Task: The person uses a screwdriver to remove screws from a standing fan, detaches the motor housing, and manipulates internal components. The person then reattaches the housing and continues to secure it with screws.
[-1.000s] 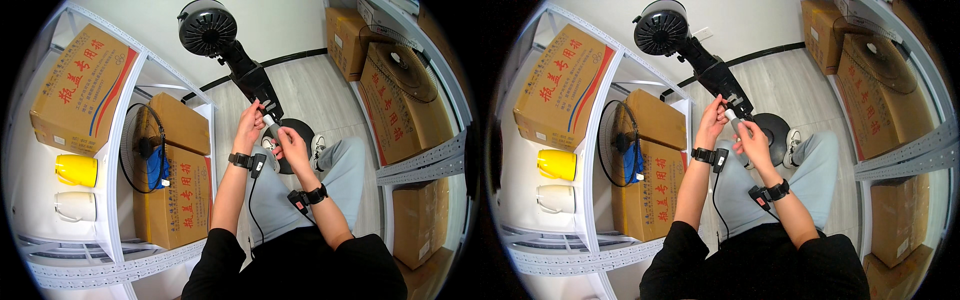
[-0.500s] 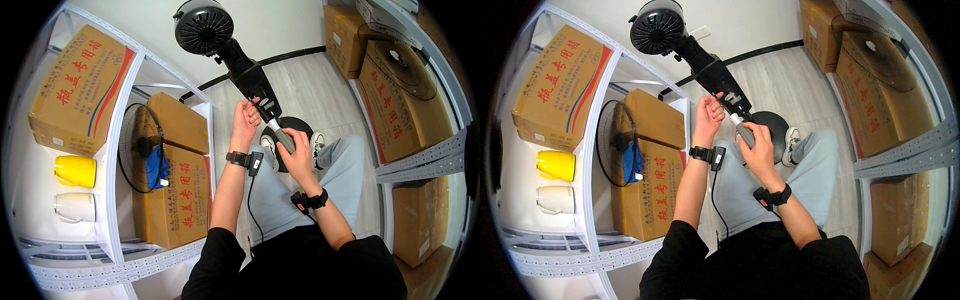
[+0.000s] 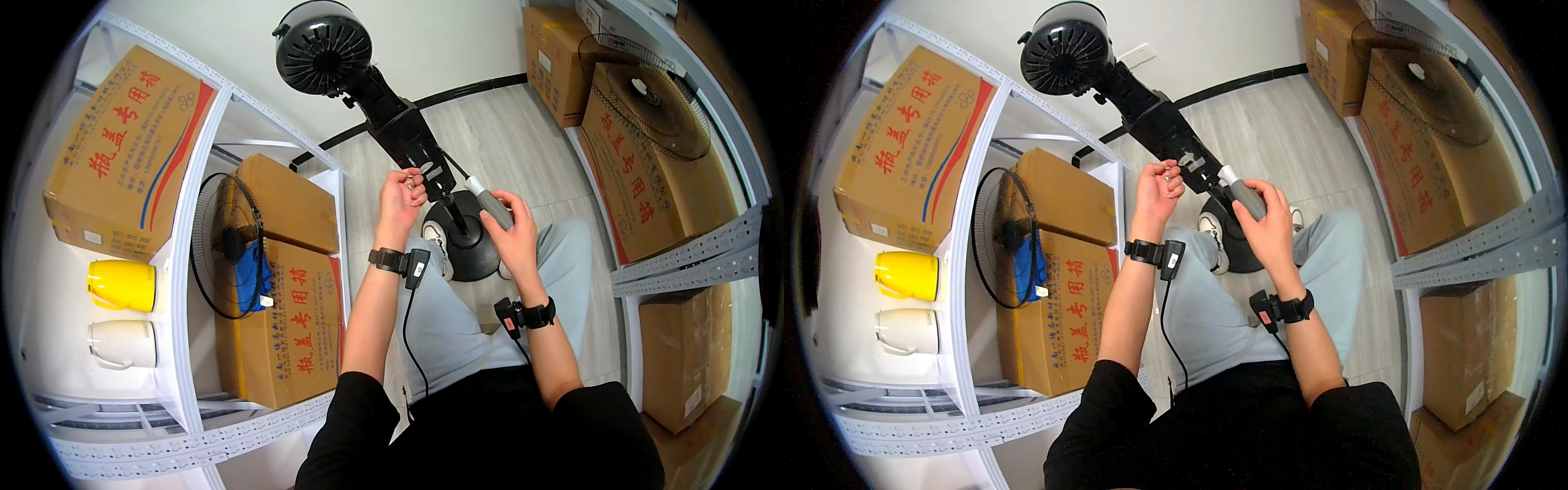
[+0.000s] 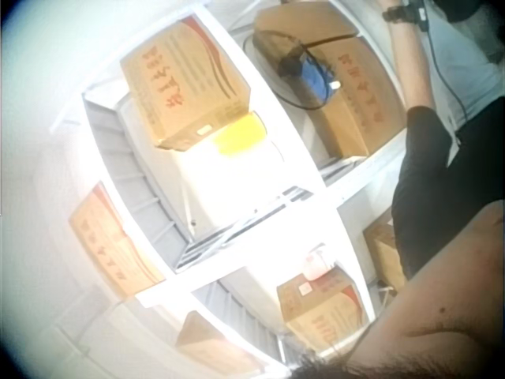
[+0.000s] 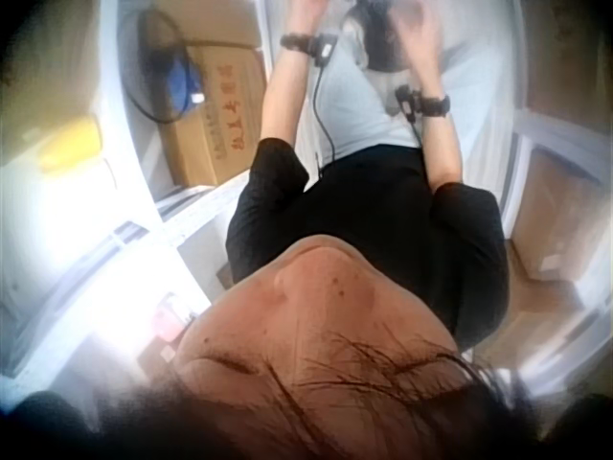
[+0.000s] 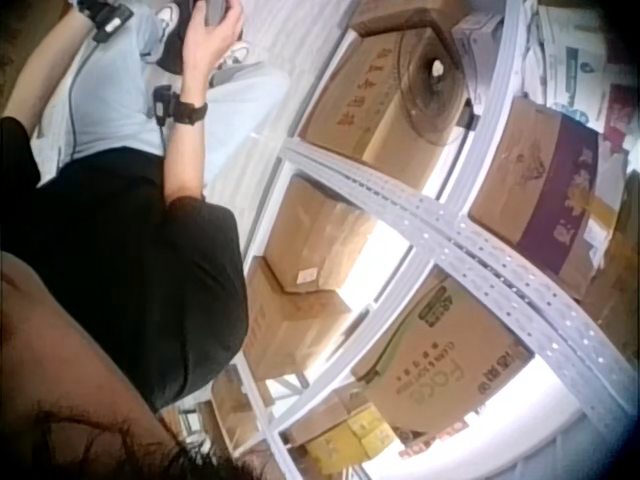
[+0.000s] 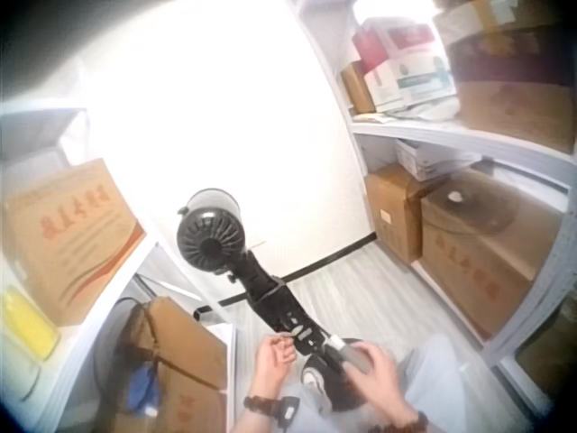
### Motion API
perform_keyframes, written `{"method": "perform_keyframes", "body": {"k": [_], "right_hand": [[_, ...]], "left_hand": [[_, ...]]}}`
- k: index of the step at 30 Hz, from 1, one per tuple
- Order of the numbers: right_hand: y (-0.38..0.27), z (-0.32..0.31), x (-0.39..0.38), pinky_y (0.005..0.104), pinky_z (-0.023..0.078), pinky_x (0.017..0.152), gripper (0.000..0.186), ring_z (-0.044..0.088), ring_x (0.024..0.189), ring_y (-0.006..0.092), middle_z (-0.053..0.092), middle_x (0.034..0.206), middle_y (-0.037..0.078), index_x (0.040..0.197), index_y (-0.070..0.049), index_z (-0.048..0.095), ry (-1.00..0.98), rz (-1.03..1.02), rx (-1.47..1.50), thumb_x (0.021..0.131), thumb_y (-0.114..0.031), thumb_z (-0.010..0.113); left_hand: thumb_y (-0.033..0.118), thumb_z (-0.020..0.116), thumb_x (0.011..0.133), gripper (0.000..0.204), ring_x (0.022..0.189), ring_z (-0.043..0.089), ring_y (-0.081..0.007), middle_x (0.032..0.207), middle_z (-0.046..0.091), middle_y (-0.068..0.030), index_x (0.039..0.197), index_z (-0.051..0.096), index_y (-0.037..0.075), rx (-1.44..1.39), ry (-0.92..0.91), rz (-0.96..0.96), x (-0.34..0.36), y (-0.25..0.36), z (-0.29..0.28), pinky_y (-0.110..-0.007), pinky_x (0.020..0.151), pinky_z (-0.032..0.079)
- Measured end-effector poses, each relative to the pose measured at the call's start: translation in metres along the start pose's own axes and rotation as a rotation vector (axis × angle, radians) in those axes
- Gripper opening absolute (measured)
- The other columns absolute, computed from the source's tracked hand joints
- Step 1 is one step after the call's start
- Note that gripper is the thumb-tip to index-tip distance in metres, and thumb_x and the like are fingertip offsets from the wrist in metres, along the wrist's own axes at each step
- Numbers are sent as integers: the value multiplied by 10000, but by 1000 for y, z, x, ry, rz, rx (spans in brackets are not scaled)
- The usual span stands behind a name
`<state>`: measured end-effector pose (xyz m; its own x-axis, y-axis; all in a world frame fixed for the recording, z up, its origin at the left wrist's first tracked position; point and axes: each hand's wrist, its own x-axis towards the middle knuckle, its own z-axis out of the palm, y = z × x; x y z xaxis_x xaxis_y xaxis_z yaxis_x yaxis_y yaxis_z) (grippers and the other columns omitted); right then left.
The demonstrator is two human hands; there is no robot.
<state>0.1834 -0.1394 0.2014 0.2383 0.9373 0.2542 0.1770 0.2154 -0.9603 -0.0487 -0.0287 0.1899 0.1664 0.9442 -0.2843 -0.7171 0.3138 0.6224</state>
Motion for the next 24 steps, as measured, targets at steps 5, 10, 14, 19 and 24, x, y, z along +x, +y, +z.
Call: {"method": "perform_keyframes", "body": {"k": [5,10,14,19,24], "right_hand": [[2,13,6,359,501,828,359,614,956,256,604,1037,112,1156,-80,636,10,-31,22,820,-137,752],[2,21,11,371,503,837,365,624,957,270,607,1034,127,1159,-76,631,16,-32,9,822,-141,753],[13,32,18,352,523,758,335,653,875,243,643,985,122,1161,-73,628,10,34,49,855,-163,733],[-8,34,23,255,498,545,345,631,593,128,686,859,73,1182,-44,610,-104,356,326,917,-250,692],[10,32,34,237,468,500,368,613,538,96,692,851,65,1185,-17,610,-201,524,668,935,-279,676]], "left_hand": [[100,529,857,152,554,415,-125,813,578,-73,962,581,4,161,56,12,0,-2,13,-255,453,323],[157,583,914,155,566,432,-106,786,558,-37,969,603,13,233,64,-3,2,-1,23,-239,466,318],[181,575,968,168,537,398,-82,708,488,12,1017,593,22,315,15,-6,7,-4,36,-228,448,296],[187,533,1004,197,502,348,-59,652,399,46,1092,582,18,233,-31,-68,19,-9,41,-216,430,268],[230,513,1026,232,493,334,-51,633,382,56,1106,579,22,256,-35,-58,22,-14,51,-212,425,264]]}}
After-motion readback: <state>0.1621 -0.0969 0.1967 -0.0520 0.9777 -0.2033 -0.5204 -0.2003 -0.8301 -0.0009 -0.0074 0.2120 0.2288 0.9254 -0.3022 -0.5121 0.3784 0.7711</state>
